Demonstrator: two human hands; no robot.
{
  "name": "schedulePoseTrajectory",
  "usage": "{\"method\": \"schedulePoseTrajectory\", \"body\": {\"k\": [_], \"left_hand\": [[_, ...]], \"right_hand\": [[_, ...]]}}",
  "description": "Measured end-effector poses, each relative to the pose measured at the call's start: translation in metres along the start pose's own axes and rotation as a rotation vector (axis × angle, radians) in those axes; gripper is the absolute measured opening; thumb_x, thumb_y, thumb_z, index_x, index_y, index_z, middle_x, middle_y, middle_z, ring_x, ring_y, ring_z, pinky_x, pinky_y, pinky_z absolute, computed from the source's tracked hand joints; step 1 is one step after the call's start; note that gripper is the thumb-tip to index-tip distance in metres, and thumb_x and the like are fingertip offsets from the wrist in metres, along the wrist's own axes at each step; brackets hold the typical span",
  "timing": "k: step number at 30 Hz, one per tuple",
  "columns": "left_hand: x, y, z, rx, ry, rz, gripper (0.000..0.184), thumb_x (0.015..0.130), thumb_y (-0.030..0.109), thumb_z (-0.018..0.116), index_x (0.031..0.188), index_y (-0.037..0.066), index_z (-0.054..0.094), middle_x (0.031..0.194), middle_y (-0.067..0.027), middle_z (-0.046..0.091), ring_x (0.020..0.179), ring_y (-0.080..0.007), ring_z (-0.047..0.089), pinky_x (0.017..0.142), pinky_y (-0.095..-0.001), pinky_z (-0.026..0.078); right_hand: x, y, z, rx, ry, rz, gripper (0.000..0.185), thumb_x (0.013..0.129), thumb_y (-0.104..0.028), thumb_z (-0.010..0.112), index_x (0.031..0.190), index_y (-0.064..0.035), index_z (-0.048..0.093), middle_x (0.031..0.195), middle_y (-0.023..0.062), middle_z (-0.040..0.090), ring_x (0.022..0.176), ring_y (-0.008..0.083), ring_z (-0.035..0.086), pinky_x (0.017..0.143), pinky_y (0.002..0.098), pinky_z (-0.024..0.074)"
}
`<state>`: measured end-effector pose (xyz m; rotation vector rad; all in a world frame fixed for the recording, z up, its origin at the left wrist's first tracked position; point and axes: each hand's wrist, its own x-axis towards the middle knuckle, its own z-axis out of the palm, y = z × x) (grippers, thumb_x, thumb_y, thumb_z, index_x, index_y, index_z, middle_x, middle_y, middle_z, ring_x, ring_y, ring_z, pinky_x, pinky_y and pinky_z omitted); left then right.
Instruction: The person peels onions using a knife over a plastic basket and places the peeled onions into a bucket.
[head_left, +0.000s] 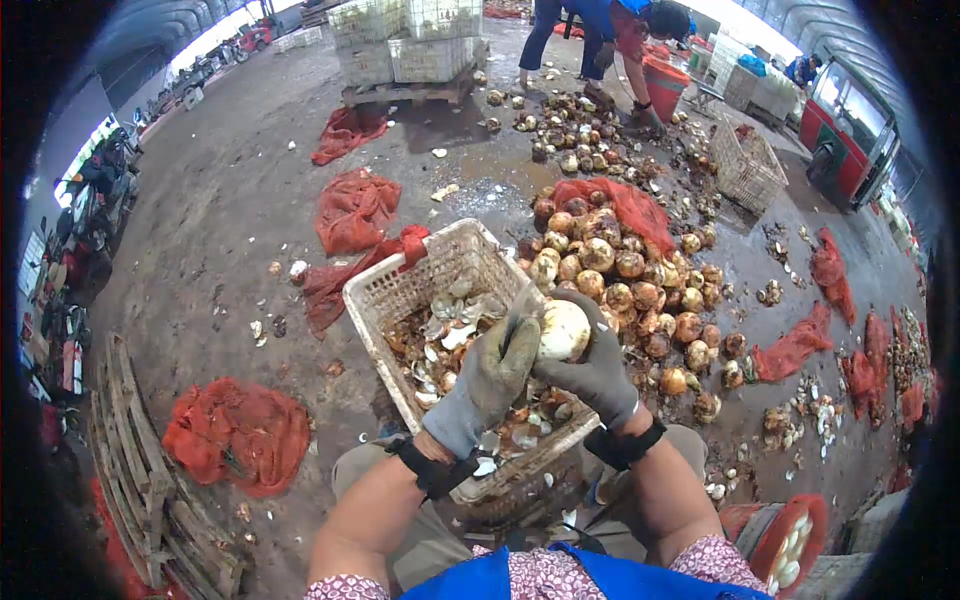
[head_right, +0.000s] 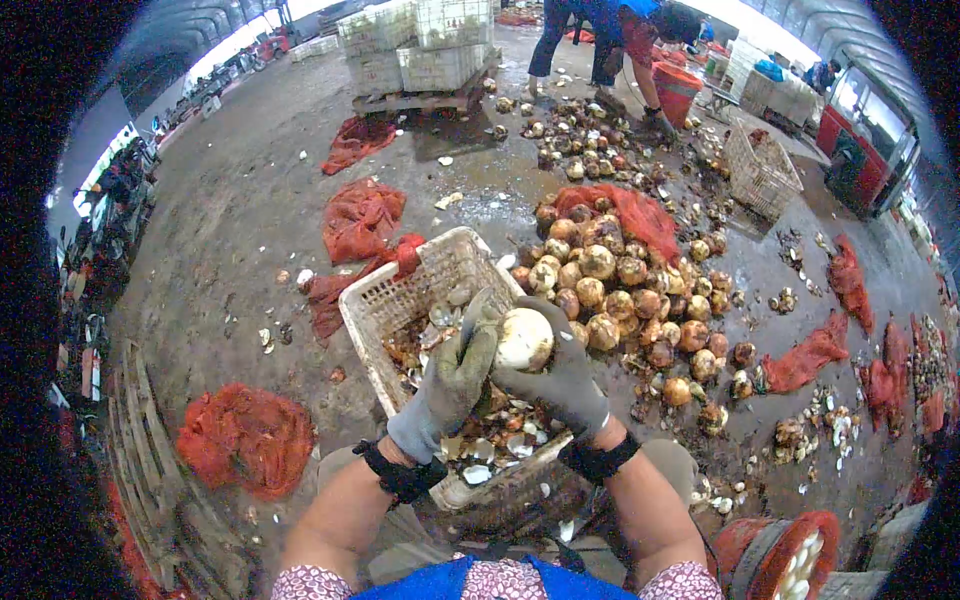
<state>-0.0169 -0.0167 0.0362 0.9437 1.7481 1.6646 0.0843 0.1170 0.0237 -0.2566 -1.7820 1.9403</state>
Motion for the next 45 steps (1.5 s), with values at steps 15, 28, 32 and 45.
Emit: {"method": "schedulePoseTrajectory", "body": {"k": [15, 28, 32, 45], "left_hand": [[-0.003, -0.011, -0.004, 0.764, 0.017, 0.469, 0.042, 0.083, 0.019, 0.065, 0.122, 0.007, 0.054, 0.092, -0.0135, 0.065, 0.076, -0.0334, 0.065, 0.063, -0.0411, 0.052], [-0.008, -0.010, 0.006, 0.894, -0.154, 0.233, 0.047, 0.083, 0.026, 0.063, 0.123, 0.007, 0.046, 0.095, -0.0202, 0.065, 0.085, -0.0370, 0.066, 0.071, -0.0478, 0.052], [-0.008, 0.002, 0.004, 0.846, -0.260, 0.136, 0.045, 0.080, 0.018, 0.065, 0.124, 0.011, 0.057, 0.095, -0.0197, 0.067, 0.085, -0.0380, 0.066, 0.072, -0.0451, 0.054], [-0.012, 0.018, 0.000, 1.187, -0.302, 0.070, 0.037, 0.079, 0.011, 0.062, 0.112, -0.004, 0.054, 0.086, -0.0202, 0.067, 0.078, -0.0326, 0.069, 0.065, -0.0430, 0.054]], "right_hand": [[-0.001, -0.029, -0.030, 0.180, 0.024, 0.008, 0.084, 0.058, -0.009, 0.077, 0.136, -0.0065, 0.044, 0.119, 0.0058, 0.059, 0.110, 0.0156, 0.057, 0.097, 0.0313, 0.0466], [-0.008, -0.021, -0.046, -0.115, 0.042, -0.048, 0.083, 0.057, -0.013, 0.081, 0.132, -0.0063, 0.046, 0.115, 0.0051, 0.058, 0.106, 0.0144, 0.057, 0.093, 0.0298, 0.0474], [-0.010, -0.025, -0.042, -0.104, 0.066, -0.006, 0.082, 0.059, -0.011, 0.081, 0.133, -0.0065, 0.045, 0.115, 0.0043, 0.058, 0.105, 0.0136, 0.057, 0.093, 0.0289, 0.0475], [-0.007, -0.011, -0.034, -0.428, 0.124, -0.170, 0.075, 0.064, -0.009, 0.079, 0.131, -0.0070, 0.046, 0.115, 0.0068, 0.058, 0.107, 0.0146, 0.056, 0.091, 0.0301, 0.0483]]}}
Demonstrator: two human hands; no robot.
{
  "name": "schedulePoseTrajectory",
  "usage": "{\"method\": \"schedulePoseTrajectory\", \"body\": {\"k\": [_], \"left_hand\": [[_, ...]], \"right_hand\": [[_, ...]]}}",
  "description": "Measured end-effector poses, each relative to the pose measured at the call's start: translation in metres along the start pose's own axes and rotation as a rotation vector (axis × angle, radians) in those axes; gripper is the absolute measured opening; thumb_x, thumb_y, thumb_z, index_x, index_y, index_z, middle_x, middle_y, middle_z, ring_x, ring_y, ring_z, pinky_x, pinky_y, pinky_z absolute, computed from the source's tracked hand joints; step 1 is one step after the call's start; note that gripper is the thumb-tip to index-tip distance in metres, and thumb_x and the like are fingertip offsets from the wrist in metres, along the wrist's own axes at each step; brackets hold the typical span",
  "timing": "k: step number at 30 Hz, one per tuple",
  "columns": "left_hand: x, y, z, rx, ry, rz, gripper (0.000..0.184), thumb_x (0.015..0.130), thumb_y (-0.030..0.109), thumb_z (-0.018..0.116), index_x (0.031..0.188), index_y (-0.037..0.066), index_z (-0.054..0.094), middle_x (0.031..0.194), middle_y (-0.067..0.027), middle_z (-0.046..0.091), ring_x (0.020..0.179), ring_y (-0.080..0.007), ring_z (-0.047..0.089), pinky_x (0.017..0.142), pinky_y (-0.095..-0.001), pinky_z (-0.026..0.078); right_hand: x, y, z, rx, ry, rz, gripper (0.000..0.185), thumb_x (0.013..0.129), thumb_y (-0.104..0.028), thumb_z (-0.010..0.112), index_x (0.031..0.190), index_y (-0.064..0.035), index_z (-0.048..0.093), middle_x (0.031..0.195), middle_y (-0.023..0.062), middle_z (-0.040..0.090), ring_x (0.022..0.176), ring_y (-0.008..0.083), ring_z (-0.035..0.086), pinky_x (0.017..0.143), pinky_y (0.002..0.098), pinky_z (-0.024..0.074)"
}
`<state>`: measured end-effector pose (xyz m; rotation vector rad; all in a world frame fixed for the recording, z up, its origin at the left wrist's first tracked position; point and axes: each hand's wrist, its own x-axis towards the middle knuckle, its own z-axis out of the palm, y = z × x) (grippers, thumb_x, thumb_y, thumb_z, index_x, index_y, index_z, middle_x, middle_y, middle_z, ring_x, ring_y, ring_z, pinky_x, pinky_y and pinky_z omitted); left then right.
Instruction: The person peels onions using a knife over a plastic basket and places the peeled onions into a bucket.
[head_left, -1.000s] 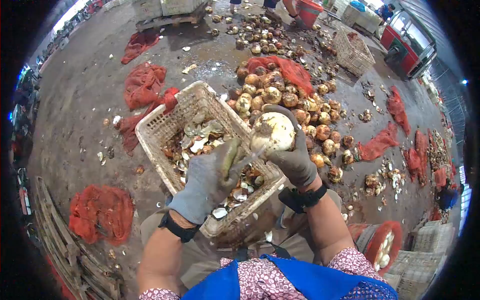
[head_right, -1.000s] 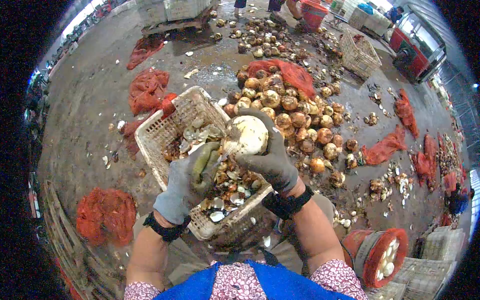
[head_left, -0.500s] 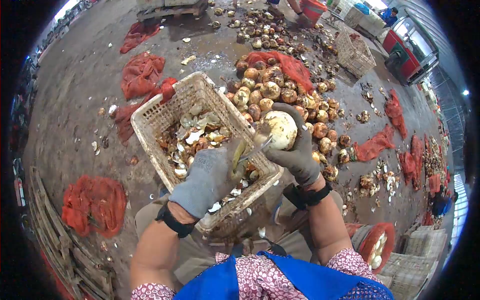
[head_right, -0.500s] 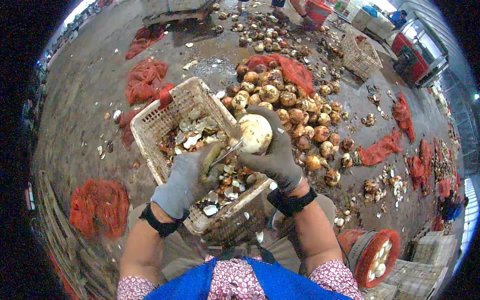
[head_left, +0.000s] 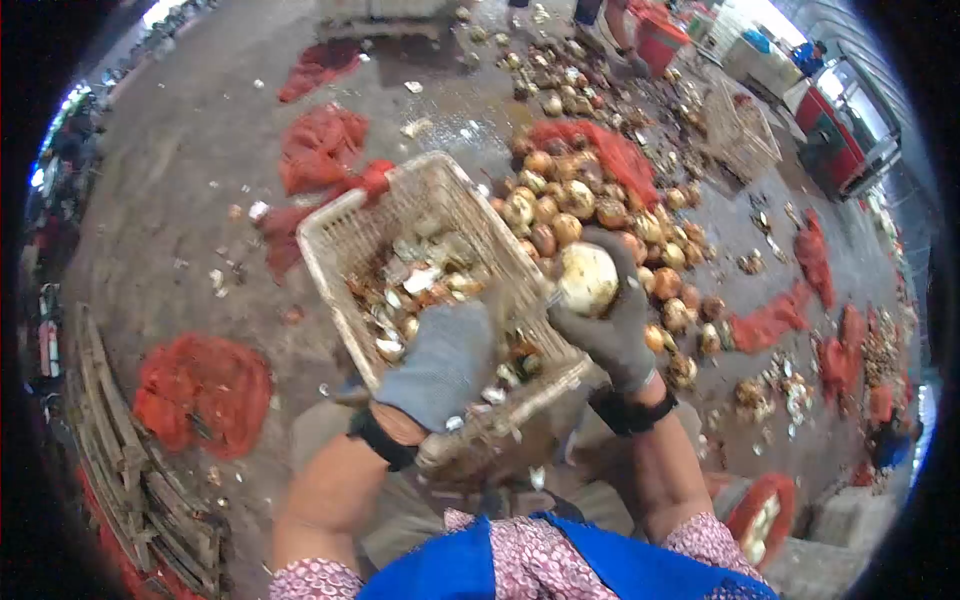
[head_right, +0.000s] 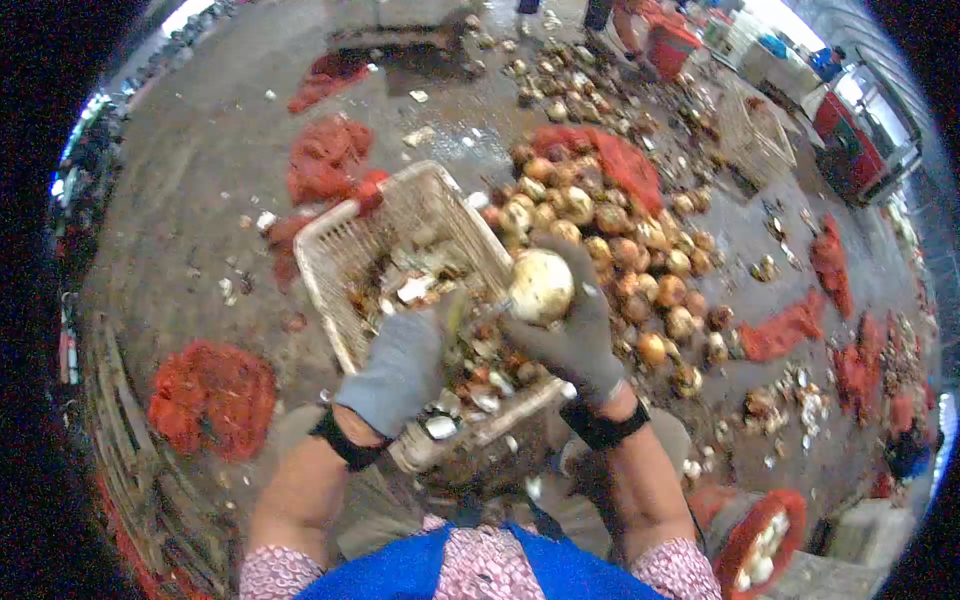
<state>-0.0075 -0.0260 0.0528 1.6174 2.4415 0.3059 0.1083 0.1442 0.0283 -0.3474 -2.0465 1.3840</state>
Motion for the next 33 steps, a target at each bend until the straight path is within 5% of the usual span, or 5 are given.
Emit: {"method": "schedulePoseTrajectory", "body": {"k": [15, 18, 27, 29, 33], "left_hand": [[0.019, -0.015, -0.007, 0.353, -0.349, -0.007, 0.050, 0.085, 0.009, 0.053, 0.131, -0.006, 0.042, 0.093, -0.0170, 0.068, 0.076, -0.0279, 0.070, 0.059, -0.0410, 0.053], [0.011, -0.027, 0.019, 0.264, 0.406, 0.254, 0.043, 0.085, 0.020, 0.056, 0.123, 0.000, 0.053, 0.088, -0.0121, 0.065, 0.069, -0.0266, 0.067, 0.053, -0.0423, 0.049], [0.018, -0.027, 0.029, 0.162, 0.396, 0.352, 0.054, 0.080, 0.024, 0.063, 0.128, 0.003, 0.048, 0.094, -0.0151, 0.063, 0.076, -0.0298, 0.066, 0.063, -0.0455, 0.051], [0.021, -0.021, 0.032, -0.061, 0.430, 0.308, 0.061, 0.079, 0.023, 0.066, 0.133, 0.004, 0.043, 0.096, -0.0160, 0.062, 0.079, -0.0328, 0.066, 0.067, -0.0443, 0.051], [0.027, -0.010, 0.029, 0.073, 0.301, 0.107, 0.061, 0.069, 0.016, 0.072, 0.126, 0.005, 0.053, 0.108, -0.0173, 0.063, 0.100, -0.0364, 0.062, 0.084, -0.0436, 0.051]], "right_hand": [[-0.020, -0.025, 0.009, 0.714, -0.146, 0.412, 0.064, 0.070, -0.025, 0.072, 0.126, -0.0035, 0.052, 0.104, 0.0070, 0.065, 0.092, 0.0166, 0.064, 0.080, 0.0290, 0.0533], [-0.030, -0.014, 0.012, 1.011, -0.235, 0.531, 0.070, 0.075, -0.042, 0.065, 0.129, 0.0008, 0.051, 0.113, 0.0108, 0.063, 0.095, 0.0194, 0.065, 0.082, 0.0314, 0.0542], [-0.041, -0.003, -0.009, 1.130, -0.267, 0.783, 0.067, 0.086, -0.054, 0.057, 0.124, 0.0006, 0.055, 0.112, 0.0136, 0.066, 0.096, 0.0229, 0.067, 0.085, 0.0348, 0.0558], [-0.026, -0.008, -0.009, 0.922, -0.211, 0.693, 0.083, 0.082, -0.072, 0.053, 0.126, -0.0009, 0.054, 0.115, 0.0116, 0.064, 0.101, 0.0216, 0.065, 0.089, 0.0351, 0.0536], [-0.017, -0.017, -0.004, 0.420, -0.020, 0.111, 0.076, 0.076, -0.052, 0.070, 0.129, -0.0006, 0.049, 0.123, 0.0094, 0.058, 0.112, 0.0182, 0.058, 0.095, 0.0312, 0.0472]]}}
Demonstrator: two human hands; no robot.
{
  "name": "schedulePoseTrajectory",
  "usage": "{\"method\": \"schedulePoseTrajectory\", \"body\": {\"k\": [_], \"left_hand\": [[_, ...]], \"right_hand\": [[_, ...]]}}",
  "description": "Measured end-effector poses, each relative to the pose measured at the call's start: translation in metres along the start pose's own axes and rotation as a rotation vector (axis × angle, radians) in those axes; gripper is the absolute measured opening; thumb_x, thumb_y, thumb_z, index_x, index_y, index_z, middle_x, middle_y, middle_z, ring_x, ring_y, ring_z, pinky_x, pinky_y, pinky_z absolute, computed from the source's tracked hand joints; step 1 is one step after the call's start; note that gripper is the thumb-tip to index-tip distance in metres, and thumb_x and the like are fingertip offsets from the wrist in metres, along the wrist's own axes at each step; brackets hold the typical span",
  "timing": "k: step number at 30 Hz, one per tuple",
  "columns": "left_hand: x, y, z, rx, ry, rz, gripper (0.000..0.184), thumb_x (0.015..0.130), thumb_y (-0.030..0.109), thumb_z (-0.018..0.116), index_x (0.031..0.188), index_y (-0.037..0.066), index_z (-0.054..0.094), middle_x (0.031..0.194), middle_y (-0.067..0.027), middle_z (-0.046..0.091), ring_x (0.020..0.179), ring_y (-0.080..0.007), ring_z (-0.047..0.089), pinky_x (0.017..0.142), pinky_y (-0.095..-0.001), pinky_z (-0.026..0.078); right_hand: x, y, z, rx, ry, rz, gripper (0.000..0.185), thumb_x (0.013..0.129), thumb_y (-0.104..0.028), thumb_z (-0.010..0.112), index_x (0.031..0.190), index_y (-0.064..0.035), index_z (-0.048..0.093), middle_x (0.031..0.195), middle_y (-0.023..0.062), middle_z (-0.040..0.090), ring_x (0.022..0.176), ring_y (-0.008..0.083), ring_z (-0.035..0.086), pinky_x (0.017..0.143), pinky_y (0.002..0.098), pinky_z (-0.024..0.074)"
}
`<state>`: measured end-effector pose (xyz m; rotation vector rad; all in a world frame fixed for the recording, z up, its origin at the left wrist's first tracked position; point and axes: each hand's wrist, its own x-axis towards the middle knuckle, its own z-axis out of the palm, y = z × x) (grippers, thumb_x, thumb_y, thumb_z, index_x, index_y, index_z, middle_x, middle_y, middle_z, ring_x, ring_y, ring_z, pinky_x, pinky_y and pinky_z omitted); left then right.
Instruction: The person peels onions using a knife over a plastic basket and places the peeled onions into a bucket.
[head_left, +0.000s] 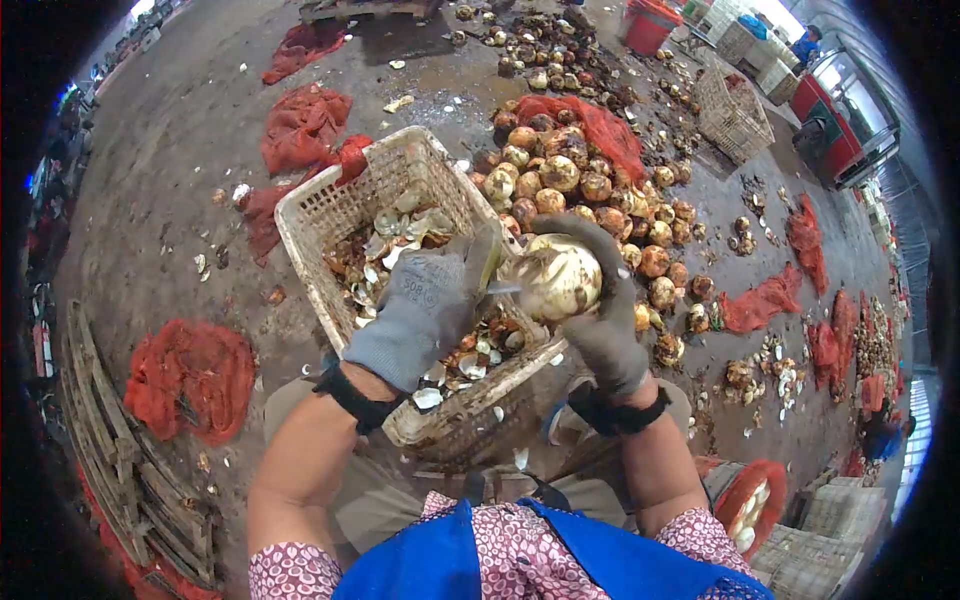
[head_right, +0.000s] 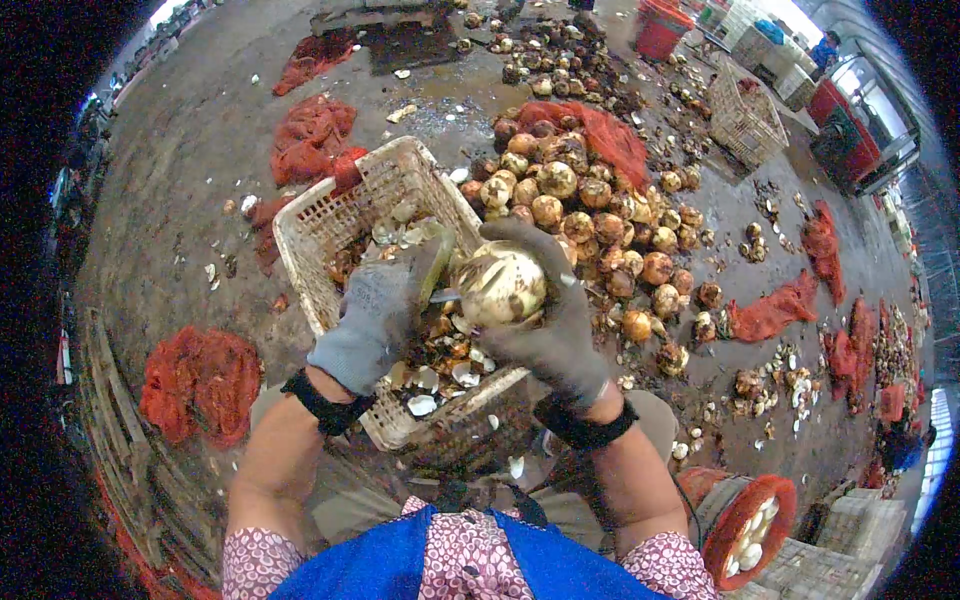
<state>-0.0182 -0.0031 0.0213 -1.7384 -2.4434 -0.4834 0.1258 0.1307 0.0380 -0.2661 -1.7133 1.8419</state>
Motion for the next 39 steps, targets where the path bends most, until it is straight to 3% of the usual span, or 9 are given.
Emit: {"method": "schedulePoseTrajectory", "body": {"k": [4, 7, 11, 18, 22, 30, 34, 38, 39], "left_hand": [[0.003, -0.003, 0.008, 0.094, -0.016, 0.060, 0.056, 0.072, 0.015, 0.068, 0.125, 0.003, 0.052, 0.103, -0.0194, 0.063, 0.094, -0.0359, 0.062, 0.081, -0.0451, 0.050], [0.003, -0.009, 0.014, 0.073, 0.002, 0.086, 0.058, 0.073, 0.016, 0.067, 0.127, 0.002, 0.049, 0.099, -0.0186, 0.063, 0.092, -0.0354, 0.063, 0.078, -0.0457, 0.050], [-0.001, -0.006, 0.015, 0.028, -0.084, 0.077, 0.058, 0.080, 0.016, 0.060, 0.134, 0.003, 0.040, 0.105, -0.0205, 0.061, 0.087, -0.0344, 0.066, 0.072, -0.0451, 0.052], [-0.007, -0.010, 0.006, -0.051, -0.366, 0.020, 0.048, 0.082, 0.017, 0.061, 0.126, 0.002, 0.049, 0.090, -0.0193, 0.068, 0.078, -0.0333, 0.069, 0.063, -0.0442, 0.053], [-0.015, -0.001, -0.012, -0.959, -0.721, -0.161, 0.030, 0.087, 0.013, 0.063, 0.117, 0.005, 0.063, 0.094, -0.0025, 0.068, 0.079, -0.0054, 0.056, 0.071, -0.0271, 0.049], [-0.011, 0.008, 0.009, -0.959, -0.069, -0.042, 0.050, 0.090, 0.015, 0.065, 0.136, 0.003, 0.049, 0.103, -0.0026, 0.066, 0.089, -0.0102, 0.058, 0.083, -0.0284, 0.050], [-0.011, -0.002, 0.008, -1.146, -0.131, -0.055, 0.041, 0.090, 0.017, 0.065, 0.127, 0.003, 0.056, 0.097, 0.0018, 0.065, 0.085, -0.0086, 0.056, 0.077, -0.0284, 0.049], [-0.008, -0.004, -0.002, -1.261, 0.094, -0.050, 0.022, 0.089, 0.018, 0.066, 0.105, 0.003, 0.064, 0.092, 0.0019, 0.066, 0.083, -0.0096, 0.057, 0.079, -0.0279, 0.049], [-0.006, -0.003, 0.001, -1.196, 0.130, -0.083, 0.034, 0.089, 0.016, 0.065, 0.120, 0.003, 0.058, 0.091, 0.0013, 0.066, 0.081, -0.0096, 0.058, 0.077, -0.0287, 0.050]], "right_hand": [[-0.006, -0.004, 0.001, -0.498, 0.068, -0.146, 0.064, 0.068, -0.033, 0.077, 0.119, -0.0013, 0.054, 0.114, 0.0085, 0.062, 0.101, 0.0165, 0.061, 0.088, 0.0299, 0.0504], [-0.007, -0.013, 0.001, 0.356, -0.063, 0.371, 0.055, 0.068, -0.020, 0.077, 0.116, -0.0024, 0.057, 0.095, 0.0055, 0.066, 0.085, 0.0107, 0.062, 0.077, 0.0265, 0.0517], [-0.008, -0.018, 0.007, -0.409, -0.001, 0.080, 0.051, 0.069, -0.025, 0.075, 0.114, -0.0047, 0.060, 0.097, 0.0044, 0.066, 0.086, 0.0095, 0.061, 0.077, 0.0267, 0.0513], [-0.011, -0.019, -0.008, 0.095, -0.191, 0.465, 0.062, 0.059, -0.029, 0.074, 0.111, 0.0022, 0.060, 0.099, 0.0083, 0.066, 0.091, 0.0159, 0.063, 0.082, 0.0291, 0.0506], [-0.009, -0.023, -0.030, 0.027, -0.339, 0.442, 0.077, 0.058, -0.023, 0.079, 0.126, 0.0024, 0.053, 0.113, 0.0113, 0.064, 0.104, 0.0191, 0.061, 0.092, 0.0317, 0.0474], [-0.005, 0.002, -0.008, 0.246, -0.161, 0.440, 0.080, 0.066, -0.022, 0.068, 0.138, 0.0029, 0.042, 0.119, 0.0104, 0.059, 0.107, 0.0170, 0.058, 0.094, 0.0285, 0.0450], [-0.006, -0.001, -0.005, 0.126, -0.222, 0.540, 0.082, 0.066, -0.014, 0.065, 0.142, 0.0033, 0.038, 0.129, 0.0126, 0.056, 0.114, 0.0219, 0.058, 0.098, 0.0331, 0.0453], [0.004, 0.013, -0.006, 0.293, -0.096, 0.384, 0.061, 0.075, -0.018, 0.067, 0.130, 0.0004, 0.049, 0.115, 0.0108, 0.062, 0.101, 0.0197, 0.061, 0.089, 0.0325, 0.0501], [0.005, 0.002, 0.000, 0.302, 0.011, 0.425, 0.050, 0.080, -0.022, 0.066, 0.123, -0.0004, 0.053, 0.111, 0.0112, 0.062, 0.100, 0.0208, 0.062, 0.088, 0.0330, 0.0515]]}}
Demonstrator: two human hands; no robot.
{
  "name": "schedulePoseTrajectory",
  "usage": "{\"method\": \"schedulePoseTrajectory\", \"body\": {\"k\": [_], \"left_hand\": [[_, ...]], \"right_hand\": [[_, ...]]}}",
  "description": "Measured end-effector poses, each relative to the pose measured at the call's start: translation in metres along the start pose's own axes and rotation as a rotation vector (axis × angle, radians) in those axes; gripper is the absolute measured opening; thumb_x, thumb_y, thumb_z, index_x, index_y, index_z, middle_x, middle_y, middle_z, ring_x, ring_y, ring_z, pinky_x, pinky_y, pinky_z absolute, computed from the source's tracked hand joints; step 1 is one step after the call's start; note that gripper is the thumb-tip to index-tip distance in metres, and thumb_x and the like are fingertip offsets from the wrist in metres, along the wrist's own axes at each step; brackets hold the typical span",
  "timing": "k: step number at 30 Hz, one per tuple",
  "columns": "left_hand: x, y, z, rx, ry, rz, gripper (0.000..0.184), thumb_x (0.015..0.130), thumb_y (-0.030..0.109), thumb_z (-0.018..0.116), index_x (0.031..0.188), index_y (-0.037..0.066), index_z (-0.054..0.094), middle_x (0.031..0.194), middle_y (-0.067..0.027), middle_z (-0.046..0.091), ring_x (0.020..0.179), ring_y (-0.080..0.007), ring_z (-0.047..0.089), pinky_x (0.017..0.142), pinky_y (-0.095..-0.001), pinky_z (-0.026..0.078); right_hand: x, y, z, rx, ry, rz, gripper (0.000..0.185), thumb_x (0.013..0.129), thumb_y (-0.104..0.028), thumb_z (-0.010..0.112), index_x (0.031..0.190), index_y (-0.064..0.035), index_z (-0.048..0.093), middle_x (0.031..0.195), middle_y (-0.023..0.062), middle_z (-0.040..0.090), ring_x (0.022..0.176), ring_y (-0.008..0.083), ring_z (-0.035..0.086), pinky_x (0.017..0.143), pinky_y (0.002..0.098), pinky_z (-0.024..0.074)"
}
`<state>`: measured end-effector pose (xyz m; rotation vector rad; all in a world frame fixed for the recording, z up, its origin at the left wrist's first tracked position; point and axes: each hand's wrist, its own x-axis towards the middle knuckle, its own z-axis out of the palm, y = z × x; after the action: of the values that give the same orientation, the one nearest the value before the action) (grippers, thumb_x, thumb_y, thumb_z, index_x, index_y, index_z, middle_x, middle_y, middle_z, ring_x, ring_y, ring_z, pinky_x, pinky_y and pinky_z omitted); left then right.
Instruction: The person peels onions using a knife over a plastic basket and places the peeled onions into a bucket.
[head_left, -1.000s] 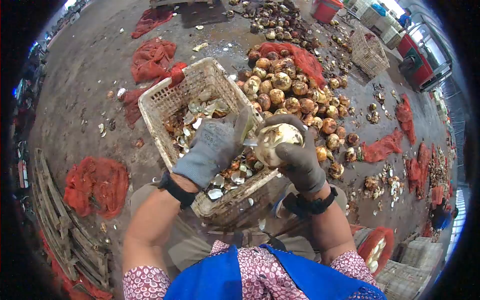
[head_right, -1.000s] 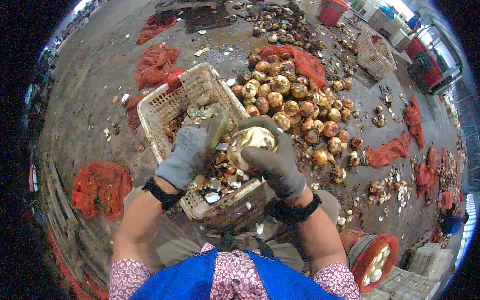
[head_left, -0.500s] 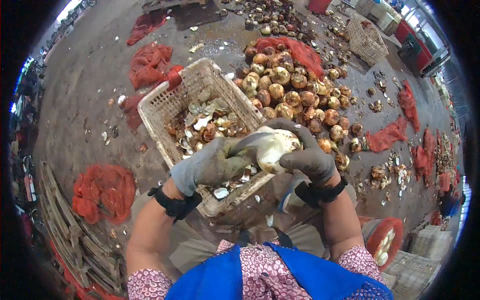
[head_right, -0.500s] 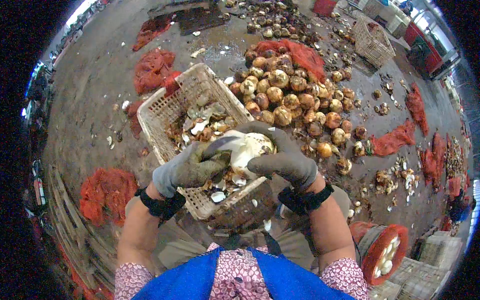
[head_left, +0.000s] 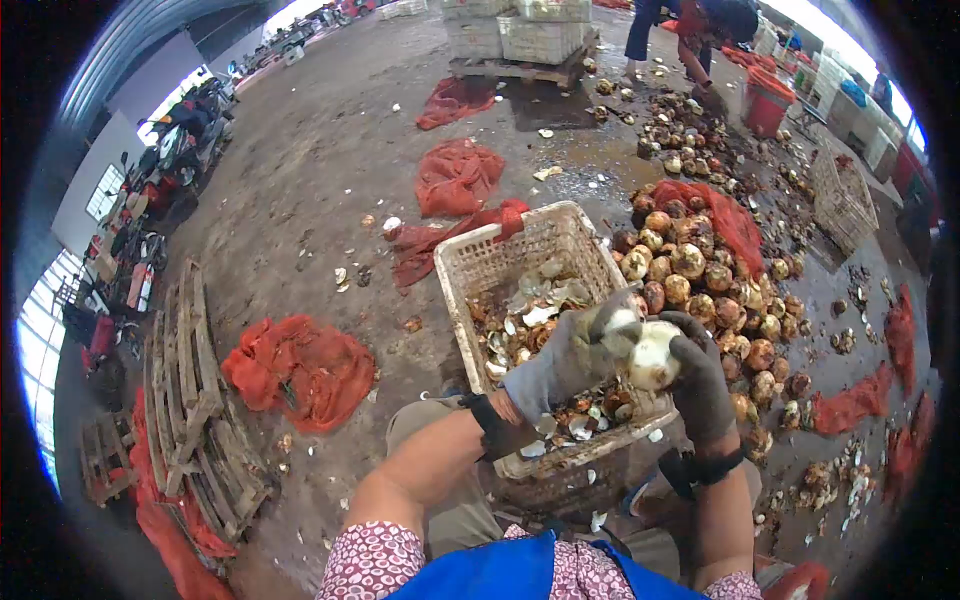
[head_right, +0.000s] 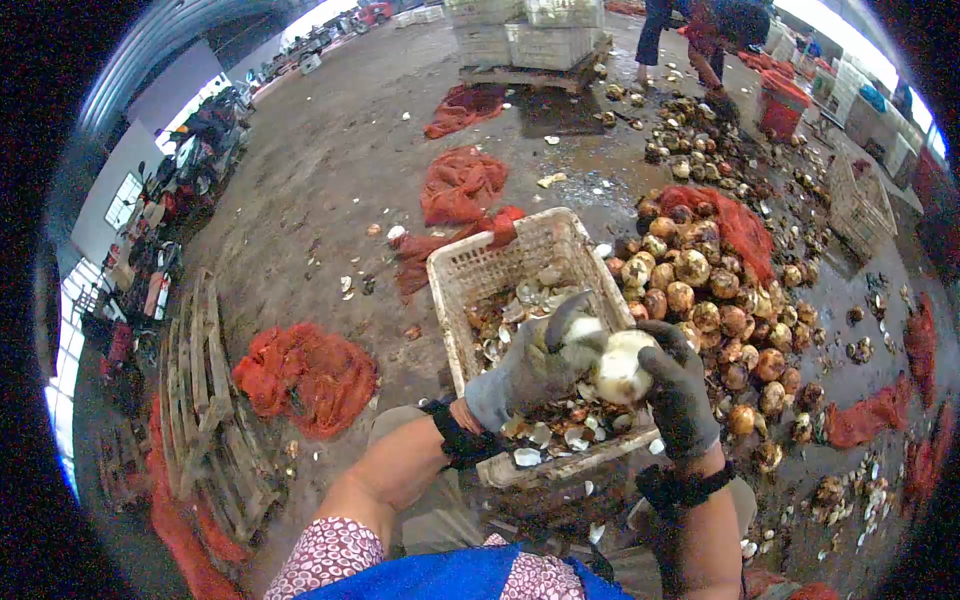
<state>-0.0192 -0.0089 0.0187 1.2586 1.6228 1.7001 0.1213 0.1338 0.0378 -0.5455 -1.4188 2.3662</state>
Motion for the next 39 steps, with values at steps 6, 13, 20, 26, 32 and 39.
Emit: {"method": "schedulePoseTrajectory", "body": {"k": [6, 13, 20, 26, 32, 39], "left_hand": [[0.014, -0.018, -0.006, -0.021, 0.070, -0.220, 0.065, 0.089, 0.013, 0.060, 0.146, 0.003, 0.030, 0.090, -0.0031, 0.067, 0.080, -0.0115, 0.061, 0.073, -0.0315, 0.051], [0.008, -0.018, -0.001, 0.417, 0.100, -0.053, 0.056, 0.093, 0.044, 0.057, 0.134, 0.007, 0.047, 0.088, -0.0096, 0.068, 0.080, -0.0282, 0.065, 0.071, -0.0437, 0.052], [0.002, -0.001, 0.016, -0.540, 0.022, -0.292, 0.048, 0.101, 0.034, 0.045, 0.138, 0.004, 0.043, 0.111, -0.0078, 0.061, 0.084, -0.0085, 0.061, 0.066, -0.0245, 0.052], [0.003, 0.006, 0.005, 0.092, 0.142, -0.014, 0.053, 0.087, 0.021, 0.069, 0.130, 0.000, 0.048, 0.114, -0.0097, 0.061, 0.097, -0.0183, 0.062, 0.079, -0.0308, 0.052], [0.009, -0.012, 0.001, 0.450, 0.356, 0.052, 0.025, 0.098, 0.021, 0.052, 0.116, 0.005, 0.060, 0.085, -0.0090, 0.066, 0.066, -0.0129, 0.060, 0.060, -0.0320, 0.050], [-0.012, 0.008, 0.005, 0.817, -0.122, -0.084, 0.056, 0.078, 0.016, 0.068, 0.127, 0.002, 0.044, 0.105, -0.0214, 0.063, 0.081, -0.0393, 0.065, 0.067, -0.0462, 0.053]], "right_hand": [[0.027, 0.060, -0.037, 0.162, 0.143, -0.206, 0.038, 0.092, -0.032, 0.060, 0.116, -0.0039, 0.059, 0.102, 0.0064, 0.065, 0.095, 0.0199, 0.064, 0.082, 0.0356, 0.0553], [0.025, 0.013, -0.019, 0.527, -0.059, -0.318, 0.041, 0.096, -0.042, 0.047, 0.110, -0.0065, 0.063, 0.104, 0.0102, 0.068, 0.101, 0.0251, 0.064, 0.090, 0.0400, 0.0524], [0.017, 0.010, 0.016, -0.216, -0.011, -0.295, 0.041, 0.097, -0.029, 0.052, 0.130, -0.0062, 0.051, 0.121, 0.0100, 0.058, 0.110, 0.0183, 0.054, 0.096, 0.0320, 0.0442], [0.002, -0.005, 0.030, -0.202, -0.143, -0.119, 0.052, 0.091, -0.024, 0.063, 0.135, -0.0024, 0.045, 0.119, 0.0065, 0.062, 0.102, 0.0146, 0.061, 0.088, 0.0296, 0.0503], [0.002, 0.003, 0.000, 0.064, -0.138, 0.078, 0.060, 0.081, -0.028, 0.070, 0.131, -0.0015, 0.050, 0.115, 0.0074, 0.064, 0.099, 0.0171, 0.064, 0.082, 0.0311, 0.0541], [0.001, 0.000, -0.008, -0.104, -0.128, -0.072, 0.058, 0.081, -0.037, 0.065, 0.125, -0.0015, 0.055, 0.109, 0.0062, 0.065, 0.093, 0.0152, 0.064, 0.076, 0.0286, 0.0537]]}}
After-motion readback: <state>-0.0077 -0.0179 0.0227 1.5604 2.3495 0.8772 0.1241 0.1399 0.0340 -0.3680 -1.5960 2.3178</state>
